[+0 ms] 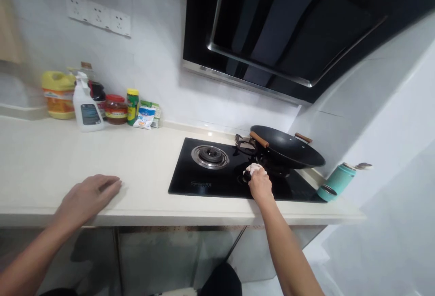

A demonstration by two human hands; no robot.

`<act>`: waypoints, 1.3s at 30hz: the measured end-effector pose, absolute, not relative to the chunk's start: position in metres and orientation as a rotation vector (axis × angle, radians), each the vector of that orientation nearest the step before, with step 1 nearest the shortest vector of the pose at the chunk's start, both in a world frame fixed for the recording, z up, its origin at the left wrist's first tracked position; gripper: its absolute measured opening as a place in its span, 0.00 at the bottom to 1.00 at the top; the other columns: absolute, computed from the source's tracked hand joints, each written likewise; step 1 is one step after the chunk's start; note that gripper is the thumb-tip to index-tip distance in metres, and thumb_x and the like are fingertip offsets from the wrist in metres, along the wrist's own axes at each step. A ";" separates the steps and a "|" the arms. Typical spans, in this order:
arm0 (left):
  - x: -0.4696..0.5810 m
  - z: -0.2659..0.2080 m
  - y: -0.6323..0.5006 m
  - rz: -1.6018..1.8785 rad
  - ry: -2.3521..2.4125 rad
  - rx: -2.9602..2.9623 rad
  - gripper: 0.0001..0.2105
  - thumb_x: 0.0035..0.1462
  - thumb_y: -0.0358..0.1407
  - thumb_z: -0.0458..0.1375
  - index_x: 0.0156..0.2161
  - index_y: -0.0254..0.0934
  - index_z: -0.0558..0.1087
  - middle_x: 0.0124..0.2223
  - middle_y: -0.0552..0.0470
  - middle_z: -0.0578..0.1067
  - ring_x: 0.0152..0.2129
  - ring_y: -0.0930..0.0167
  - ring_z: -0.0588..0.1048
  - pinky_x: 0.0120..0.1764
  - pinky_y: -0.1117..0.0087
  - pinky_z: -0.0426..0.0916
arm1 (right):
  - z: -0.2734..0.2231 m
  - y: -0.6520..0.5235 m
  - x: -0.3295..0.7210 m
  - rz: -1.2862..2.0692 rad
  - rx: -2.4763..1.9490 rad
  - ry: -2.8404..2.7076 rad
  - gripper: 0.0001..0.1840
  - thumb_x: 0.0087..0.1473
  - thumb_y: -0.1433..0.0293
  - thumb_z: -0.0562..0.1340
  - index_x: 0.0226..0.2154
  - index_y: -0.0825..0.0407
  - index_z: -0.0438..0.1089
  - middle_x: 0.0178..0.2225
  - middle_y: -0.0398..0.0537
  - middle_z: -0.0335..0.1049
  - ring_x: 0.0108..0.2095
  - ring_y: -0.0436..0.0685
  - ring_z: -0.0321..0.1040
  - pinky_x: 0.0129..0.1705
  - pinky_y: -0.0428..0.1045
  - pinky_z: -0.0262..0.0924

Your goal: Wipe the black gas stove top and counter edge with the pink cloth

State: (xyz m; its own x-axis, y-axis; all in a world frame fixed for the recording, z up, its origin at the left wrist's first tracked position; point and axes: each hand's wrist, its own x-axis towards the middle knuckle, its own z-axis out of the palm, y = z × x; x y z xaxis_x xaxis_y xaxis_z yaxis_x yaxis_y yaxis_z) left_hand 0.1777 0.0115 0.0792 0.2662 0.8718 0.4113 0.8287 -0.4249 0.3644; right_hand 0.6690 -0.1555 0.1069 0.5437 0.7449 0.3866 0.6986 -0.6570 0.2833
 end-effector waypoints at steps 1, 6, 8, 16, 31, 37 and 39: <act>0.178 0.079 0.011 0.871 1.641 2.439 0.26 0.61 0.50 0.43 0.45 0.38 0.78 0.50 0.45 0.80 0.49 0.58 0.75 0.50 0.59 0.67 | 0.106 -0.158 0.664 0.753 2.683 1.236 0.18 0.61 0.67 0.59 0.51 0.59 0.70 0.50 0.63 0.64 0.44 0.62 0.72 0.39 0.50 0.64; 0.178 0.080 0.011 0.873 1.623 2.445 0.26 0.62 0.51 0.43 0.46 0.37 0.78 0.50 0.45 0.80 0.50 0.58 0.75 0.50 0.59 0.66 | 0.107 -0.175 0.645 0.697 2.711 1.226 0.19 0.65 0.64 0.54 0.49 0.60 0.71 0.51 0.64 0.65 0.42 0.62 0.74 0.38 0.51 0.65; 0.179 0.080 0.012 0.855 1.622 2.451 0.26 0.62 0.51 0.44 0.46 0.38 0.78 0.50 0.45 0.79 0.50 0.58 0.74 0.50 0.59 0.65 | 0.108 -0.186 0.642 0.634 2.721 1.254 0.19 0.65 0.63 0.53 0.48 0.58 0.72 0.52 0.64 0.64 0.42 0.63 0.74 0.40 0.52 0.65; 0.179 0.077 0.010 0.879 1.602 2.478 0.24 0.64 0.48 0.44 0.48 0.36 0.78 0.50 0.44 0.79 0.49 0.59 0.74 0.50 0.60 0.64 | 0.107 -0.205 0.611 0.362 2.738 1.615 0.21 0.62 0.61 0.56 0.55 0.48 0.69 0.57 0.54 0.65 0.45 0.60 0.72 0.46 0.51 0.61; 0.176 0.077 0.014 0.832 1.634 2.456 0.24 0.62 0.51 0.45 0.44 0.39 0.77 0.49 0.46 0.80 0.50 0.60 0.74 0.50 0.62 0.65 | 0.136 -0.064 0.668 0.032 2.593 1.912 0.30 0.58 0.68 0.64 0.62 0.48 0.60 0.56 0.54 0.70 0.52 0.59 0.70 0.49 0.47 0.58; 0.174 0.078 0.018 0.818 1.681 2.394 0.24 0.59 0.54 0.46 0.42 0.42 0.78 0.48 0.48 0.80 0.47 0.59 0.76 0.49 0.60 0.68 | 0.129 -0.036 0.722 -0.089 2.696 1.938 0.38 0.54 0.66 0.67 0.65 0.52 0.58 0.53 0.55 0.73 0.47 0.58 0.73 0.44 0.46 0.62; 0.174 0.079 0.020 0.807 1.689 2.380 0.25 0.58 0.55 0.46 0.42 0.42 0.79 0.47 0.48 0.81 0.46 0.59 0.77 0.49 0.60 0.69 | 0.127 -0.033 0.740 -0.124 2.724 1.951 0.37 0.53 0.67 0.68 0.63 0.50 0.62 0.53 0.52 0.74 0.46 0.57 0.74 0.44 0.45 0.63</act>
State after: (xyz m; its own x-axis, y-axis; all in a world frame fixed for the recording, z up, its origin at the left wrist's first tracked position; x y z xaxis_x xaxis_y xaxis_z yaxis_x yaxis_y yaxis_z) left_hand 0.1740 0.0198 0.0787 0.2383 0.9041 0.3546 0.8436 -0.3736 0.3856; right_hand 0.7400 -0.0326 0.1272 0.3275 0.9428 0.0625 0.9273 -0.3080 -0.2128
